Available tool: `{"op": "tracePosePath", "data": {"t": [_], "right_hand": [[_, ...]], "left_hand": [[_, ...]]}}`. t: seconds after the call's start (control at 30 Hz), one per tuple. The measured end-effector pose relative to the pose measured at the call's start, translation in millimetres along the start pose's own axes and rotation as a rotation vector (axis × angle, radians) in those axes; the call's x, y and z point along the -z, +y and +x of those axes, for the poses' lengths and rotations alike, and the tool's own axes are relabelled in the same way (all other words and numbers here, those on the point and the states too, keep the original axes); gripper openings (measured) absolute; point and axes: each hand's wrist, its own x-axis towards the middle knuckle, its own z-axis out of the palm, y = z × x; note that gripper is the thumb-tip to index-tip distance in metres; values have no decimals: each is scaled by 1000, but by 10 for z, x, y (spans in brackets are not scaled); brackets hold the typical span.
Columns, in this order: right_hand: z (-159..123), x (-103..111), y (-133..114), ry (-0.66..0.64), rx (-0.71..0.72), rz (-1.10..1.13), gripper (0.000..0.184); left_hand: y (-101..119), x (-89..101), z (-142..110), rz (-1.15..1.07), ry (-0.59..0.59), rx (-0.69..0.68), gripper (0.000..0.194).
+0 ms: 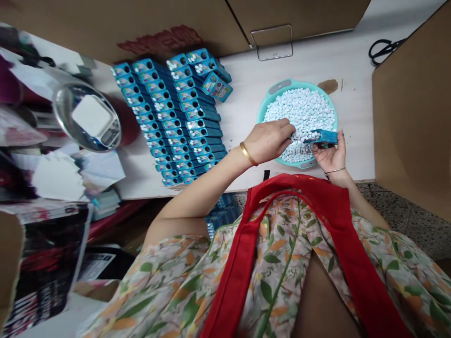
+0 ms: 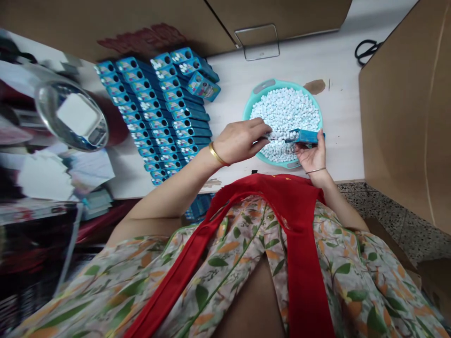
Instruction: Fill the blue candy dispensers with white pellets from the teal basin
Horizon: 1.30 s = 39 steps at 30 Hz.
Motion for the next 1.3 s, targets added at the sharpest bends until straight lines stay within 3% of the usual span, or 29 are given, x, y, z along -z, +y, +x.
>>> {"op": "tracePosePath", "data": {"t": [0.17,0.3,0.4,0.47,0.57,0.67,0.73,0.83,0.97,1.1,1.2,1.3], "right_hand": [[20,3,50,-42,-24,-26,72],[21,-11,72,-56,-12,-41,73],[18,16,60,-55,5,-64,73],[20,65,23,-55,34,-68,72],[34,162,-71,-34,90,-39,65],[57,243,-169,8,113,-13,59],[72,277,-206,51,107,10,57],[87,317,-211,66,92,40,57],[91,363,-191,9,98,60,55],[93,365,-191,71,76,106,54],[98,326,-159,90,56,110,55],[85,254,-89,56,43,90,58]], "left_hand": [[207,168,-2,42,15,-28,23],[381,195,-6,67,43,-49,28],[290,138,-31,83,94,-36,22],[60,61,-85,99,119,32,23],[-409,-175,-185,128,86,193,26],[-711,-577,-163,125,-36,307,25],[-718,-880,-24,94,-84,317,29],[-560,-1248,280,22,-72,313,37],[-513,-1447,451,-133,-18,289,39],[-691,-1290,223,-291,95,155,34],[-696,-967,14,-300,139,20,34],[-524,-571,-94,-228,130,-80,34]]}}
